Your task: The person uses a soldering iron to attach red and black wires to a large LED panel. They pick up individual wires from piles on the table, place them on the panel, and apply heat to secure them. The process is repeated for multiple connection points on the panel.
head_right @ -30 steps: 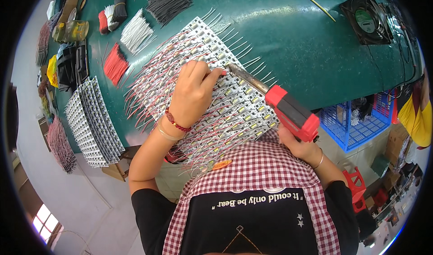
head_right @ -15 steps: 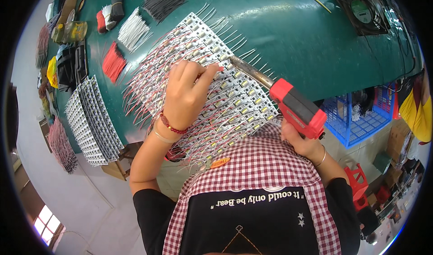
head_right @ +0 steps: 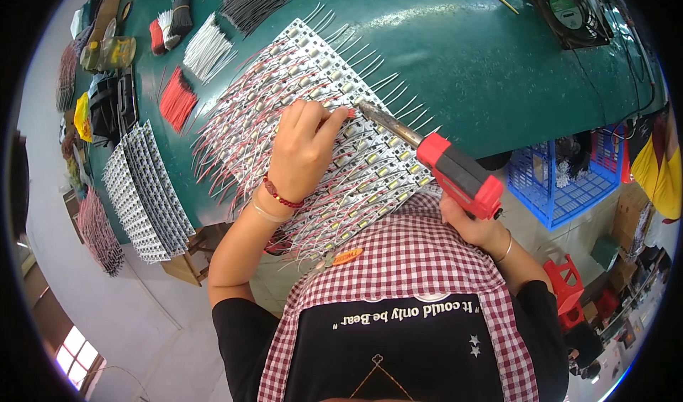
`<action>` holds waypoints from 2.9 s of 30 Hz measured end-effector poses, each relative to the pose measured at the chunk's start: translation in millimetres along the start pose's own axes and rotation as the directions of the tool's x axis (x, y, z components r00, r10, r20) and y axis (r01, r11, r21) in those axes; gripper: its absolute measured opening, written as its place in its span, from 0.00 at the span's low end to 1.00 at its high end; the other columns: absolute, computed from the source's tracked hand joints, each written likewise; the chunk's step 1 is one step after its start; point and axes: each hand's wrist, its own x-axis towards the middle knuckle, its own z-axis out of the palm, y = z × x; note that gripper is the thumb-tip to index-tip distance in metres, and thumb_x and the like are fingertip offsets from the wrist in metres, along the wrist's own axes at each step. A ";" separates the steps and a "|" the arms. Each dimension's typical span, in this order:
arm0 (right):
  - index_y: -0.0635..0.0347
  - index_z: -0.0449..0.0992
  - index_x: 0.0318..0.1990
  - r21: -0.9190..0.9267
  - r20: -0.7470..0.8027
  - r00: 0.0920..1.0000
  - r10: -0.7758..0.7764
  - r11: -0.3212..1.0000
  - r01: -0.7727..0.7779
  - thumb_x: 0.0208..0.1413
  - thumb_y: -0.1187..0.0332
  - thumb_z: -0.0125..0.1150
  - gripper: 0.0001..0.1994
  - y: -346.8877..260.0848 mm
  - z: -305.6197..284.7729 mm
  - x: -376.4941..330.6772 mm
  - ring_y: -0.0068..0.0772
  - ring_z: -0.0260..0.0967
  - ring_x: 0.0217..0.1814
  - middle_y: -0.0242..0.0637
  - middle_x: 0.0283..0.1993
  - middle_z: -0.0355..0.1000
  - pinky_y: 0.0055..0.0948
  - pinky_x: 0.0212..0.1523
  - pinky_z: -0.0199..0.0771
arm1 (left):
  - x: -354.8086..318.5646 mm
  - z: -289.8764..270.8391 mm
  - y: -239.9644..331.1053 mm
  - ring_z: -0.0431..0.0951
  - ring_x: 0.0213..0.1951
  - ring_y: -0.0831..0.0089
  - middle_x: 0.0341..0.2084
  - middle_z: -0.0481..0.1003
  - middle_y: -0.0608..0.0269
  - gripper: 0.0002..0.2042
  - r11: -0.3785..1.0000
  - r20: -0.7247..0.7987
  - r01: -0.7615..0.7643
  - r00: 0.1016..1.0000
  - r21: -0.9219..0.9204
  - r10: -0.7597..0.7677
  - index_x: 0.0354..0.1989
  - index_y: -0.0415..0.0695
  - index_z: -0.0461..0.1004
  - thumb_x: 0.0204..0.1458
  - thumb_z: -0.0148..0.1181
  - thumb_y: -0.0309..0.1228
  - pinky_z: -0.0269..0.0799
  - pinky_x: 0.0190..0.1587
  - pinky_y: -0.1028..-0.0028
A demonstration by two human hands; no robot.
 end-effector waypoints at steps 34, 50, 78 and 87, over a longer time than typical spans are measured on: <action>0.65 0.59 0.59 -0.054 0.056 0.997 -0.053 0.997 0.056 0.64 0.60 0.49 0.22 23.0 -13.8 -27.6 0.26 0.65 0.26 0.37 0.26 0.67 0.26 0.29 0.67 | -5.0 0.4 15.9 0.66 0.29 0.69 0.23 0.63 0.65 0.12 1.000 -0.021 -0.019 1.000 -0.001 0.019 0.38 0.42 0.78 0.43 0.58 0.22 0.61 0.33 0.70; 0.67 0.59 0.59 -0.116 0.068 0.995 -0.072 0.990 0.079 0.65 0.60 0.48 0.22 24.3 -9.6 -26.4 0.26 0.64 0.27 0.37 0.27 0.67 0.27 0.31 0.68 | -3.4 3.0 16.6 0.65 0.28 0.69 0.23 0.62 0.64 0.11 1.000 -0.014 -0.024 1.000 -0.009 0.024 0.37 0.41 0.78 0.42 0.57 0.20 0.61 0.34 0.70; 0.70 0.59 0.59 -0.122 0.065 0.993 -0.100 0.987 0.108 0.64 0.62 0.47 0.22 23.7 -7.6 -26.3 0.27 0.64 0.27 0.37 0.27 0.67 0.27 0.31 0.67 | -3.0 2.3 16.6 0.65 0.27 0.69 0.22 0.62 0.65 0.11 0.999 -0.016 -0.019 1.000 -0.026 0.019 0.36 0.42 0.78 0.42 0.57 0.19 0.60 0.32 0.70; 0.69 0.54 0.64 -0.104 0.073 0.992 -0.107 0.988 0.114 0.65 0.60 0.48 0.27 28.6 -13.1 -30.0 0.27 0.64 0.27 0.37 0.27 0.67 0.27 0.31 0.68 | -0.6 0.0 17.9 0.67 0.29 0.71 0.23 0.64 0.67 0.09 0.988 -0.027 -0.080 0.996 0.129 0.084 0.35 0.45 0.78 0.44 0.58 0.23 0.60 0.33 0.70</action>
